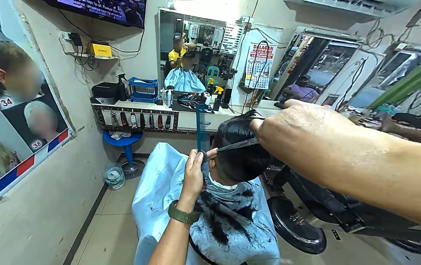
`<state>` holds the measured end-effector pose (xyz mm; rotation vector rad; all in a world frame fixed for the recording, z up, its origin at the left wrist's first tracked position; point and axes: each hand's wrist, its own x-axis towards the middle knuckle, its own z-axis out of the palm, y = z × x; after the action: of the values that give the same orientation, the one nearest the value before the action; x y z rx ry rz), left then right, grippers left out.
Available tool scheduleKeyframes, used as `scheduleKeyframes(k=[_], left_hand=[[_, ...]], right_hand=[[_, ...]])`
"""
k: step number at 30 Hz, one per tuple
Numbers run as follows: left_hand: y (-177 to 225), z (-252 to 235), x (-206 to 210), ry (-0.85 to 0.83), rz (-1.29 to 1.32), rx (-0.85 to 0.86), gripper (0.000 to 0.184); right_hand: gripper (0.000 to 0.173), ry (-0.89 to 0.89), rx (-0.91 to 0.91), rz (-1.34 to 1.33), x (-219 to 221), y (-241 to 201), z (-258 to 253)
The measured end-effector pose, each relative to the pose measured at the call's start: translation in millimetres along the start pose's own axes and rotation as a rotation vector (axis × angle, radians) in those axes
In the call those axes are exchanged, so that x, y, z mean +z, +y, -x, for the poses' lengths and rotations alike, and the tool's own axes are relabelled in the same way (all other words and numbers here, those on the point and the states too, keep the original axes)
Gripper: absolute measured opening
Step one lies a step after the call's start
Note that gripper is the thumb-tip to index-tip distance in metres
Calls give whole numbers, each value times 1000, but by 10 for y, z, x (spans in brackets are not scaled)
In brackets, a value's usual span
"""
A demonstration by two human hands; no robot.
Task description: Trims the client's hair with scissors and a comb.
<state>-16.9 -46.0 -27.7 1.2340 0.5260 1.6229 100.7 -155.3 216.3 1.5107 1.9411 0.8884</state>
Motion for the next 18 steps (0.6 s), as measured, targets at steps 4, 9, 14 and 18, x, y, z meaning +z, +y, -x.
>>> scheduleKeyframes(k=[4,9,14,18], left_hand=[[-8,51,22,20,-3,5,36],[-11,118,56,33,9,25,37],[-30,182,73,39,11,42,35],[35,193,-26,-1,-89,76,36]], right_hand=[[11,43,-51,62,56,7,26],[7,6,-48,60,25,-52,120],[15,86,-102,189,132,-62,155],[5,92,-70,22,136,-88,183]])
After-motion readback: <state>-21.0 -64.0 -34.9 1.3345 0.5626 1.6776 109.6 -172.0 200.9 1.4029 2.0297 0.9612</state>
